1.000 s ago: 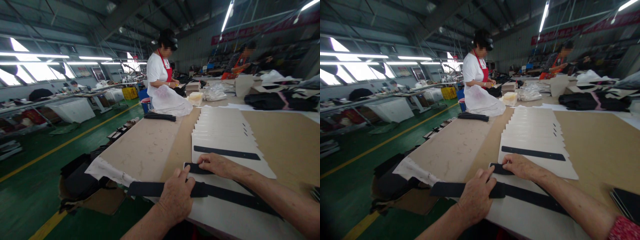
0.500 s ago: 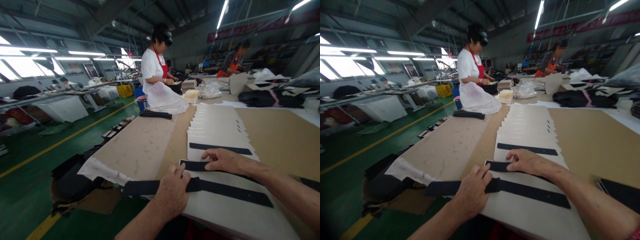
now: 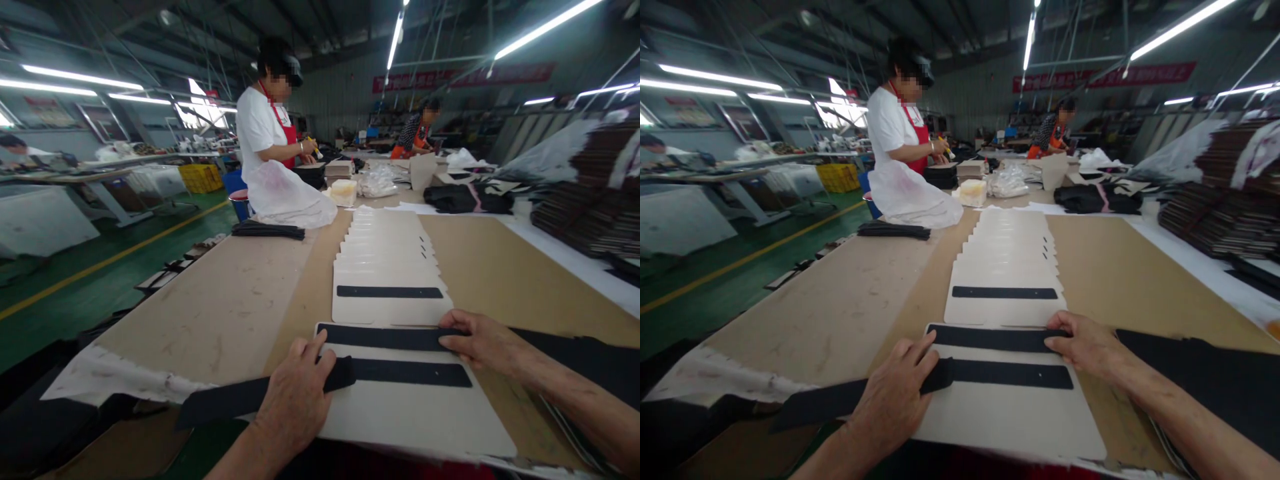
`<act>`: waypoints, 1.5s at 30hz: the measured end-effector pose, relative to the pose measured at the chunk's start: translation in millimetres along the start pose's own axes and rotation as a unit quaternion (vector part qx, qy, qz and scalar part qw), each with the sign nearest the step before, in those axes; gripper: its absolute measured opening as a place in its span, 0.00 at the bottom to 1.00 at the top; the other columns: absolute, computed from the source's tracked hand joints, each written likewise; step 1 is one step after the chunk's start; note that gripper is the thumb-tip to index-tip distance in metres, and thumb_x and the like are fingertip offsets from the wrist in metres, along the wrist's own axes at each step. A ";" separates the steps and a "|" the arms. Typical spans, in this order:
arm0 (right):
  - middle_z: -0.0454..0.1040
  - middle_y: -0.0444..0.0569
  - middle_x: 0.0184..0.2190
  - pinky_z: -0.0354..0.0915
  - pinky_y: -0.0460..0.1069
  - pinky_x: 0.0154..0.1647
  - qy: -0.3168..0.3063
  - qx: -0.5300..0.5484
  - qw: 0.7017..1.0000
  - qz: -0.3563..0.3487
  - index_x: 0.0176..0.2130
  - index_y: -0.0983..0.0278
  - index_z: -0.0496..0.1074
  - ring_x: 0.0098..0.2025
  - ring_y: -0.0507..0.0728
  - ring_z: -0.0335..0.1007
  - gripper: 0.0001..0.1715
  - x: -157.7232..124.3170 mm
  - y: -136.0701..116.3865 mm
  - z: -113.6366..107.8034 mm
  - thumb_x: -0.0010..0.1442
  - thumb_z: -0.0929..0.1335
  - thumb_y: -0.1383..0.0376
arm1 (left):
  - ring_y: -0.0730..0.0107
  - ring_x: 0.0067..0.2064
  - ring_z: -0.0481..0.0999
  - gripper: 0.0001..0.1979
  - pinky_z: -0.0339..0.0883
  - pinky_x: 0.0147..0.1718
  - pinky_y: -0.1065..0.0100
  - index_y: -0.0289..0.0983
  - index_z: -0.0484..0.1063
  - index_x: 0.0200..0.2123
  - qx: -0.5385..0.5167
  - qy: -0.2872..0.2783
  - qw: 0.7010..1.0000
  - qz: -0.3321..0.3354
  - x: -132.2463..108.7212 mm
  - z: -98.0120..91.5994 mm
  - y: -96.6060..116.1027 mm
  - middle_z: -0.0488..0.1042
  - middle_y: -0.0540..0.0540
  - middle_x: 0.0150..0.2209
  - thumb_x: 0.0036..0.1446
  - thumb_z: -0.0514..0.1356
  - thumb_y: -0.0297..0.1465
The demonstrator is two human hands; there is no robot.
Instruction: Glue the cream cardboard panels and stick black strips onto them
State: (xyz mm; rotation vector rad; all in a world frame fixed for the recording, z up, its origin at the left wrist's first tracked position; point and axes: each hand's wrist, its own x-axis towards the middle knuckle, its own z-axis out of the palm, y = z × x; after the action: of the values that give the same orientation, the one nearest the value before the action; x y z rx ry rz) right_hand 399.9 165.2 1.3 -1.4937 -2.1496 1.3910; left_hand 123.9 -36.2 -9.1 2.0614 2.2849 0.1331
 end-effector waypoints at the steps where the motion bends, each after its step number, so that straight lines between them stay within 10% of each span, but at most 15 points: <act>1: 0.63 0.38 0.19 0.53 0.45 0.20 0.006 0.000 1.000 0.002 0.35 0.61 0.64 0.20 0.48 0.56 0.14 0.6 0.4 1.3 0.50 0.68 0.57 | 0.51 0.57 0.63 0.21 0.63 0.58 0.53 0.38 0.71 0.52 0.004 -0.002 1.000 -0.002 0.4 0.0 0.1 0.61 0.42 0.67 0.53 0.58 0.25; 36: 0.75 0.46 0.31 0.58 0.49 0.33 0.117 -0.297 0.947 -0.036 0.36 0.61 0.66 0.34 0.56 0.70 0.07 9.5 -1.5 3.4 0.57 0.69 0.65 | 0.52 0.57 0.66 0.26 0.63 0.59 0.51 0.37 0.71 0.54 0.053 -0.017 0.998 0.012 4.3 0.9 -2.3 0.60 0.41 0.67 0.49 0.56 0.20; 40: 0.77 0.51 0.34 0.59 0.50 0.32 0.094 -0.386 0.914 -0.078 0.37 0.62 0.70 0.36 0.59 0.74 0.04 2.2 -10.2 11.0 0.60 0.66 0.69 | 0.51 0.59 0.66 0.28 0.62 0.60 0.52 0.36 0.67 0.60 0.043 -0.024 0.999 0.005 9.5 -8.6 1.7 0.64 0.39 0.65 0.54 0.55 0.23; 45: 0.77 0.55 0.37 0.64 0.51 0.31 0.111 -0.550 0.808 -0.180 0.56 0.60 0.70 0.34 0.60 0.76 0.34 -23.4 -29.3 45.7 0.55 0.60 0.81 | 0.50 0.54 0.72 0.29 0.70 0.51 0.52 0.38 0.61 0.65 0.057 -0.026 0.998 0.023 25.5 -20.8 16.4 0.72 0.35 0.54 0.59 0.54 0.29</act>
State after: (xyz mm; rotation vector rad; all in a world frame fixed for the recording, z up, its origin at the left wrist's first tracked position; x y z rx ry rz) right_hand 365.1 117.8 6.7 -1.2142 -2.9696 -0.2932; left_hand 135.4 -9.7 13.6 2.1452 2.2647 -0.0481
